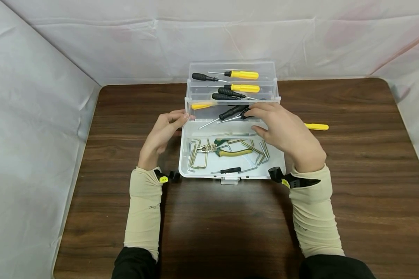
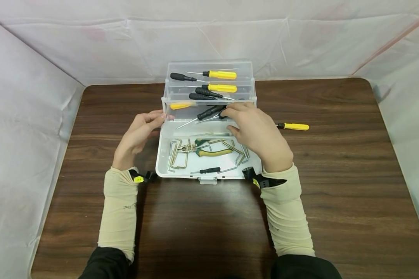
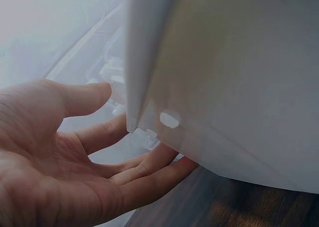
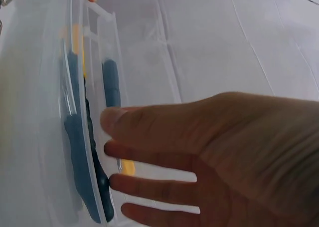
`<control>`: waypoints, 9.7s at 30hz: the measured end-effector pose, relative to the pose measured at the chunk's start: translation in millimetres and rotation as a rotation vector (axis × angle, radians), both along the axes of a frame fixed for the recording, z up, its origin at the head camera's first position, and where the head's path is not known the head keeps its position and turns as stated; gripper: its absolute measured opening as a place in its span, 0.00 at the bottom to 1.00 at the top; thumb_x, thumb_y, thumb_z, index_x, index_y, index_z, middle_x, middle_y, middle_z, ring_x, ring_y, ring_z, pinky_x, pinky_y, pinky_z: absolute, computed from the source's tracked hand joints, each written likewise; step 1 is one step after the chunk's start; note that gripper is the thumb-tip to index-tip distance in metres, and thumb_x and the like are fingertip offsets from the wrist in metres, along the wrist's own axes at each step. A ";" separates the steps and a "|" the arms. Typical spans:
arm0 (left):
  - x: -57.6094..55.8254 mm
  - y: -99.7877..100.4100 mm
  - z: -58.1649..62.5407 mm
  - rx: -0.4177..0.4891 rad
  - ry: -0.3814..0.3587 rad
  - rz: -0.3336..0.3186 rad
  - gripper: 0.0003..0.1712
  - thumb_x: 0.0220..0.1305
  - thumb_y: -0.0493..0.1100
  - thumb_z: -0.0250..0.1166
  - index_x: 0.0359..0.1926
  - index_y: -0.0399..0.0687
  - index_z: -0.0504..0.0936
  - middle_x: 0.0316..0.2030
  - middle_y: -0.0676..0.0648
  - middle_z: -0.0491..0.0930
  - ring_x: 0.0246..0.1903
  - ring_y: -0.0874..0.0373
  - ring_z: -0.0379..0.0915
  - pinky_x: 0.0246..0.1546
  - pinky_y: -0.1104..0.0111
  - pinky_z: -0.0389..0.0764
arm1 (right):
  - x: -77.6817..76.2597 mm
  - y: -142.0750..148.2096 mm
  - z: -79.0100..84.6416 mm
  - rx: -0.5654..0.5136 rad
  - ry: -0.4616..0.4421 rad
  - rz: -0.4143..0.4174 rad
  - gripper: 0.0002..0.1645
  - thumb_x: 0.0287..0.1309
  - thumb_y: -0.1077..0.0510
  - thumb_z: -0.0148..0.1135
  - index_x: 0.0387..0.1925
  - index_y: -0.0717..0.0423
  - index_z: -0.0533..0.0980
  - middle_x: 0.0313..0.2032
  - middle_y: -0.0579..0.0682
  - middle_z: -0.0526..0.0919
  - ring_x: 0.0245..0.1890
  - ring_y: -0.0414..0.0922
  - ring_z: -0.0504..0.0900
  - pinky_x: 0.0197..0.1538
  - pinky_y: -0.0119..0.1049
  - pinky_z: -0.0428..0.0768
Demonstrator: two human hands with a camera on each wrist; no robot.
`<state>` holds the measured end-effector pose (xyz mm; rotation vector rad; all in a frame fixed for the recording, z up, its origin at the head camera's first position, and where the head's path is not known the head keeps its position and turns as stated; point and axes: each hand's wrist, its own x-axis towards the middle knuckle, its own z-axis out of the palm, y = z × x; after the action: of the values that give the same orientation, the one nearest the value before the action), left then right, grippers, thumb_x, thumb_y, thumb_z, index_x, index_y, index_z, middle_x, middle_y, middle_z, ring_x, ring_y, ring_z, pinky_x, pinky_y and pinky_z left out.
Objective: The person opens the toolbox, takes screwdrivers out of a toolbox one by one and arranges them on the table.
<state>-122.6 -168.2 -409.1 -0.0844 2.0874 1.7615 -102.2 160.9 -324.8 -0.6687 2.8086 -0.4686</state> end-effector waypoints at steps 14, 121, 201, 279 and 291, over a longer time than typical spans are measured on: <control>-0.7 0.3 -0.1 0.001 0.008 0.004 0.25 0.80 0.49 0.59 0.62 0.32 0.82 0.78 0.45 0.63 0.77 0.48 0.58 0.69 0.41 0.70 | 2.9 -7.9 -10.1 0.038 0.152 -0.027 0.21 0.68 0.70 0.60 0.60 0.61 0.79 0.64 0.59 0.80 0.61 0.60 0.74 0.59 0.55 0.79; 2.6 0.6 -1.0 -0.003 0.044 -0.013 0.25 0.80 0.49 0.58 0.63 0.32 0.81 0.77 0.45 0.65 0.76 0.52 0.60 0.62 0.49 0.78 | 2.7 96.6 4.1 -0.084 0.062 -0.327 0.19 0.62 0.70 0.62 0.53 0.53 0.82 0.56 0.58 0.82 0.61 0.64 0.71 0.56 0.69 0.69; 3.3 -1.5 -1.7 -0.001 0.033 -0.020 0.25 0.81 0.48 0.57 0.64 0.32 0.80 0.79 0.45 0.62 0.77 0.51 0.58 0.66 0.44 0.75 | -11.7 190.5 -51.0 0.017 -0.388 -0.420 0.16 0.64 0.64 0.64 0.52 0.65 0.80 0.54 0.69 0.83 0.50 0.59 0.78 0.45 0.41 0.71; 2.7 -0.5 -1.2 0.008 0.018 -0.009 0.26 0.81 0.49 0.57 0.64 0.32 0.80 0.79 0.46 0.62 0.78 0.49 0.56 0.68 0.41 0.71 | -66.7 -10.0 18.0 -0.058 0.181 0.087 0.17 0.72 0.66 0.61 0.60 0.62 0.80 0.59 0.61 0.82 0.60 0.61 0.78 0.61 0.56 0.79; -0.8 3.3 0.1 0.011 0.035 -0.012 0.25 0.80 0.49 0.57 0.63 0.33 0.81 0.78 0.46 0.63 0.76 0.48 0.59 0.68 0.40 0.71 | -73.8 -15.7 13.2 -0.013 0.176 0.058 0.18 0.71 0.69 0.61 0.59 0.62 0.81 0.55 0.60 0.85 0.55 0.61 0.84 0.55 0.55 0.82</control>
<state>-123.4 -164.9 -409.1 -0.0381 2.0977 1.7798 -176.0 145.2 -311.6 -0.8301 2.9419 -0.4375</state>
